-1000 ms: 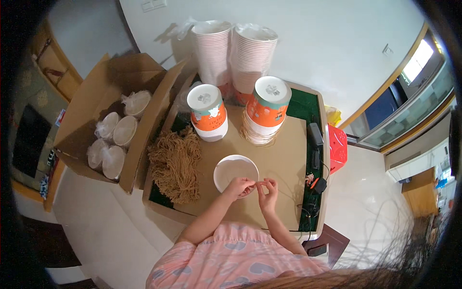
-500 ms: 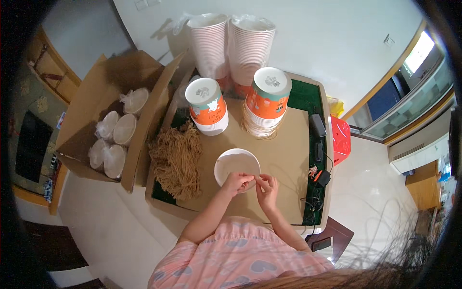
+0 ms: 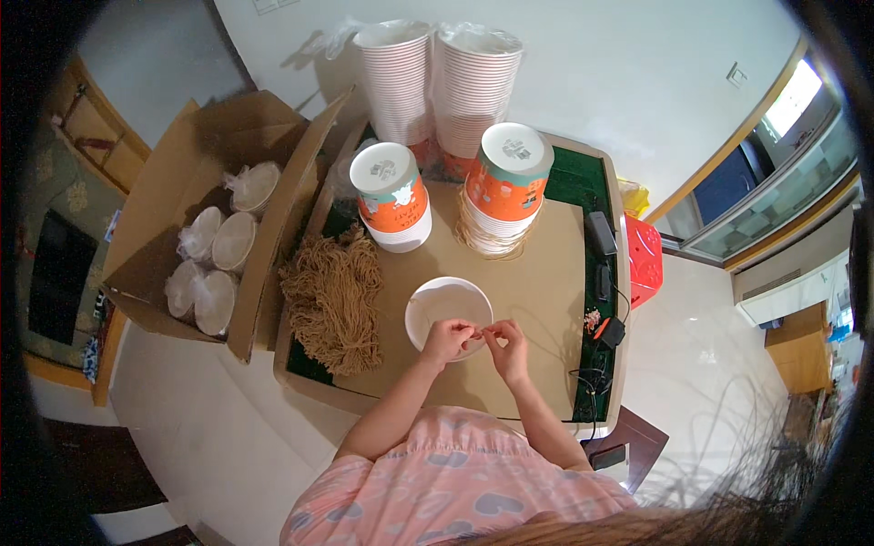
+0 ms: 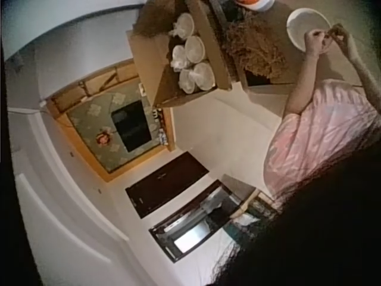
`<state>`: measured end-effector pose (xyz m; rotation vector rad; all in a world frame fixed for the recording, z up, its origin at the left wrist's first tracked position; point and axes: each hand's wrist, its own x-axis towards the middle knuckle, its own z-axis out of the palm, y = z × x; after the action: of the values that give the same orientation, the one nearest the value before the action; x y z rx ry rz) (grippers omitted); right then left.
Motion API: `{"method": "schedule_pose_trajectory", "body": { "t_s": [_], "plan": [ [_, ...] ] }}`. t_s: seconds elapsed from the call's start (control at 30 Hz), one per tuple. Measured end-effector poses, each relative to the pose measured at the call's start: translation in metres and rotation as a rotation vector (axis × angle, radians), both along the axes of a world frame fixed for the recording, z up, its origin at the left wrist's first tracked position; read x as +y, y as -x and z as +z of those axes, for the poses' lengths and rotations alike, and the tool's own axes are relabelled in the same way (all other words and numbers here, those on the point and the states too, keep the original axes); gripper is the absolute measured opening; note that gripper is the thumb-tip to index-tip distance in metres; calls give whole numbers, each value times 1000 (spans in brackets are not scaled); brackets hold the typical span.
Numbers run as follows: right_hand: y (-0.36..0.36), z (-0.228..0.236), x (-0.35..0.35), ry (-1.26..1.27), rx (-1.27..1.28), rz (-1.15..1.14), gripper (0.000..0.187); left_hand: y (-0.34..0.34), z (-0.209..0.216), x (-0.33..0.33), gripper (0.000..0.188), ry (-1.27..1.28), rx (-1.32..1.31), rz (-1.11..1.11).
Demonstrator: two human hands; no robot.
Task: Threading thin wires through paper cups to prepare them for packaging or display.
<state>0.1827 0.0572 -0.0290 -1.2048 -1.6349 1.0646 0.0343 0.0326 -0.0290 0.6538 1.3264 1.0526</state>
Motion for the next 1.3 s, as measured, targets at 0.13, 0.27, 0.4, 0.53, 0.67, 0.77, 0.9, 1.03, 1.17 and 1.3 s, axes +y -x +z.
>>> {"method": "schedule_pose_trajectory", "body": {
  "t_s": [0.13, 0.27, 0.4, 0.53, 0.67, 0.77, 0.9, 1.03, 1.17, 1.3],
  "plan": [
    [1, 1, 0, -11, 3, 15, 6, -2, -4, -1, 15, -179, 230, -24],
    [1, -1, 1, -11, 1, 20, 6, -7, -9, -1, 14, -459, 511, 31],
    [0, -4, 2, -1, -6, -2, 4, -14, 9, -2, 11, -428, 721, -4],
    [3, 4, 0, -9, -29, -11, 3, -15, 7, -3, 9, -448, 842, 24],
    [6, 12, -7, 15, -131, 29, 12, -11, 7, -1, 9, -429, 768, 43],
    [9, 10, -12, 24, -138, 55, 20, -6, 6, -1, 9, -363, 717, 46],
    [9, 12, -10, 71, -58, 52, 22, -1, 0, -3, 7, -374, 684, 66],
    [7, 1, -7, 41, -111, 44, 17, 1, 1, -4, 7, -335, 692, 72],
    [6, -5, -5, -6, -109, 70, 11, 1, -2, -4, 7, -333, 681, 63],
    [6, -1, -5, -49, -134, 87, 11, 1, -4, -5, 9, -340, 627, 53]
  ]
}}
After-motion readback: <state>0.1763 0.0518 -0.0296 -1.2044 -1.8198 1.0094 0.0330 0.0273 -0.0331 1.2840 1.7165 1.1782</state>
